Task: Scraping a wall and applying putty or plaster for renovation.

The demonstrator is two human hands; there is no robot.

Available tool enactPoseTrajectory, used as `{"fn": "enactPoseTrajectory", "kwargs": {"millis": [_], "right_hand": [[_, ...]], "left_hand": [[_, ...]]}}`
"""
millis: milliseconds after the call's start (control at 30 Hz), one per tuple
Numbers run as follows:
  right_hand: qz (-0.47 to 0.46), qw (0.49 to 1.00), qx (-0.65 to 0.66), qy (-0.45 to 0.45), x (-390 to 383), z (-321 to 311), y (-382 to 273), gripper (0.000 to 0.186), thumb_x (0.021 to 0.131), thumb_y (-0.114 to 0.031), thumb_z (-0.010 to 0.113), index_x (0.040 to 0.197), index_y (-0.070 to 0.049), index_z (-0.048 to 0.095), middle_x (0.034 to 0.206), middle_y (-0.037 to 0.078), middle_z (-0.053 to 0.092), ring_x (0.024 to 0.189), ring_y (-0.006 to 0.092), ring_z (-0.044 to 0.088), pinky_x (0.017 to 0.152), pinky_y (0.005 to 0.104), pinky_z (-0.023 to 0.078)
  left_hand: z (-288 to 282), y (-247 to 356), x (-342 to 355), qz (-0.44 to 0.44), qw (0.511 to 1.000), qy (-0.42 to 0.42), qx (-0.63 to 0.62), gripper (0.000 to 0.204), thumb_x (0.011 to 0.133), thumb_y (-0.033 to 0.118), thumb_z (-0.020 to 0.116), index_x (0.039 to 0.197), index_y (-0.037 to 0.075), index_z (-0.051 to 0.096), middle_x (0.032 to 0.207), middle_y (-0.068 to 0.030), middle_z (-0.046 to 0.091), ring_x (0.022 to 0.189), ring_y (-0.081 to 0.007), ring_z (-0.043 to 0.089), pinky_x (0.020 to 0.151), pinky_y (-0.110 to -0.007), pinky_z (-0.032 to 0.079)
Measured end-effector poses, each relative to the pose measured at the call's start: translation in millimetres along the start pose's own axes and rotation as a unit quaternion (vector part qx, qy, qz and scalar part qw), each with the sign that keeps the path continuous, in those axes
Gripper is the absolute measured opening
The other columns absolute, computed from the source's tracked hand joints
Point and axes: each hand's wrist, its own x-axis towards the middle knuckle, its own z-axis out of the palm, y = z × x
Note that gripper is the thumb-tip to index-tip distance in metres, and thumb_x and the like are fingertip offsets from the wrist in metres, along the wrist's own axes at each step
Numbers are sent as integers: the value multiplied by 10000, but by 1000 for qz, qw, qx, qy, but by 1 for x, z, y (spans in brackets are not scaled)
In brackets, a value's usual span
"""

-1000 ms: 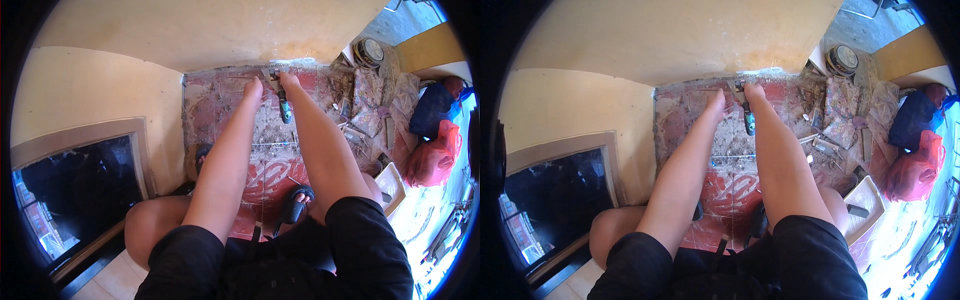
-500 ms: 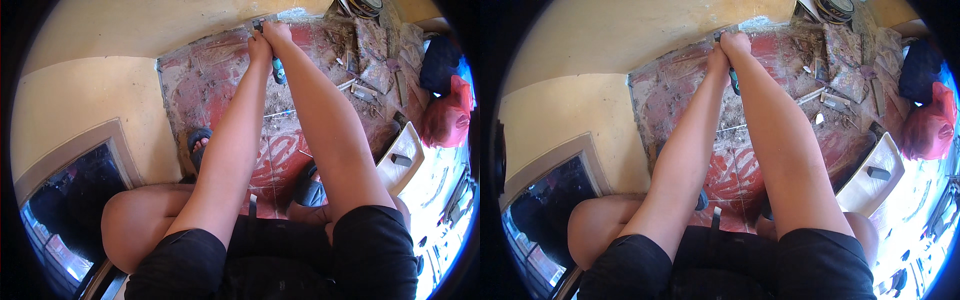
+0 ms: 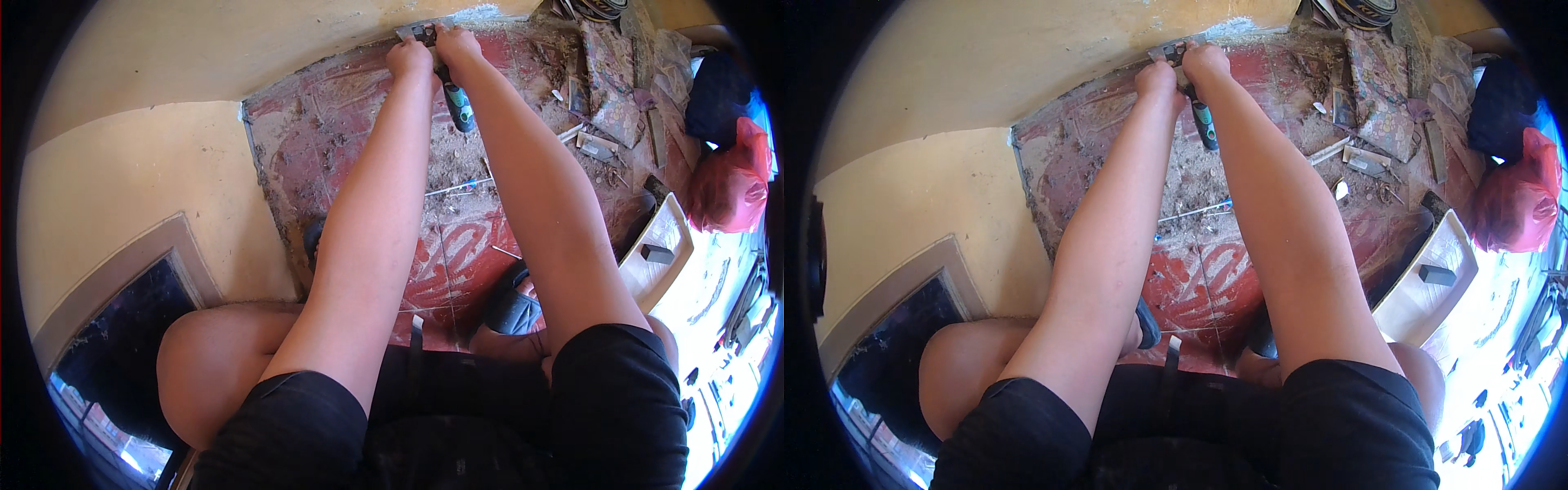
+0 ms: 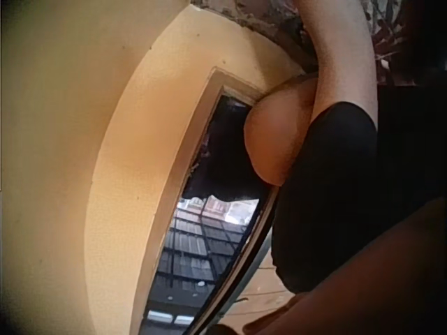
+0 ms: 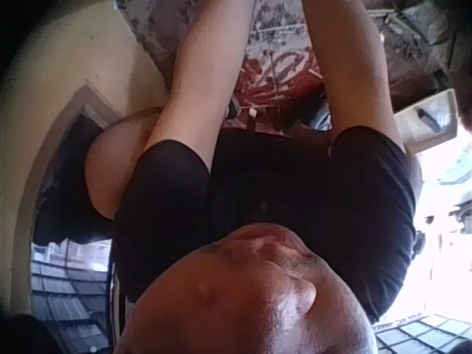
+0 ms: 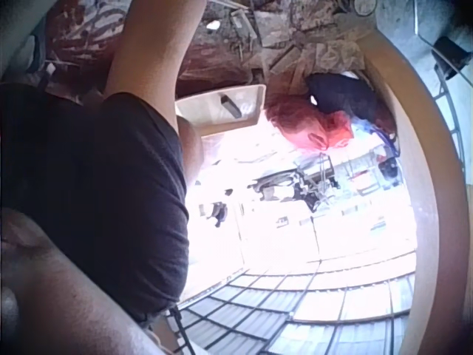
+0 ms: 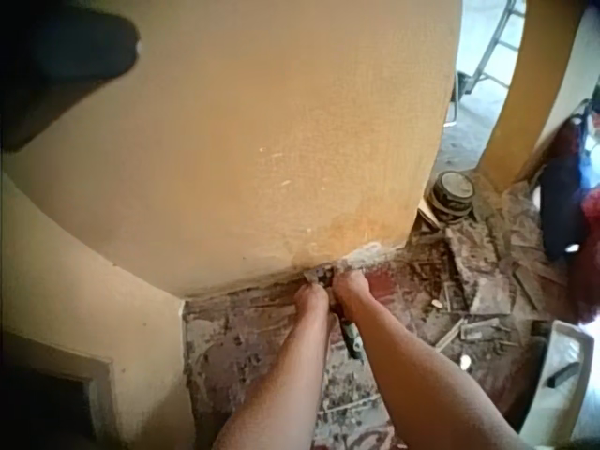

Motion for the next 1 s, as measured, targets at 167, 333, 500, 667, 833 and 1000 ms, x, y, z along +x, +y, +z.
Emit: {"fn": "enactPoseTrajectory", "kwargs": {"millis": [167,333,500,667,833,1000], "right_hand": [[-73,991,-82,74,7,18,-3,510,900,-403,402,1154,29,497,1176,260,512,1098,388,499,894,426,420],[-34,994,-12,107,25,27,14,490,900,-397,406,1119,27,518,1137,268,530,1080,385,511,884,418,427],[-48,994,-6,98,32,34,14,465,903,-376,409,1109,23,528,1111,286,532,1054,375,527,872,416,434],[-124,980,-63,144,49,23,37,469,865,-375,461,1018,55,569,1061,285,563,1021,400,544,886,425,428],[-119,984,-50,123,37,28,29,478,858,-393,469,995,51,582,1044,286,569,1008,407,545,882,431,425],[-122,981,-49,141,42,26,33,486,852,-401,473,1021,42,577,1053,286,565,1007,413,542,885,437,421]], "left_hand": [[-9,-3,22,14,1000,3,6,309,922,216,443,972,-60,572,925,-158,612,793,-255,590,681,-387,469],[-3,-3,19,-28,1000,8,5,321,922,220,447,985,-69,573,957,-185,619,818,-263,606,687,-382,477],[-7,1,22,13,999,40,31,316,919,222,457,954,-68,577,934,-187,628,804,-266,611,690,-380,477],[7,6,-10,45,993,55,92,273,915,199,487,946,-53,588,888,-146,615,779,-220,580,703,-359,469],[-3,0,-5,91,989,77,85,260,910,198,502,846,-37,593,795,-112,616,706,-187,559,652,-329,452],[0,-9,-7,133,987,66,53,270,912,213,499,796,-20,570,745,-78,588,672,-169,529,627,-313,433]]}}
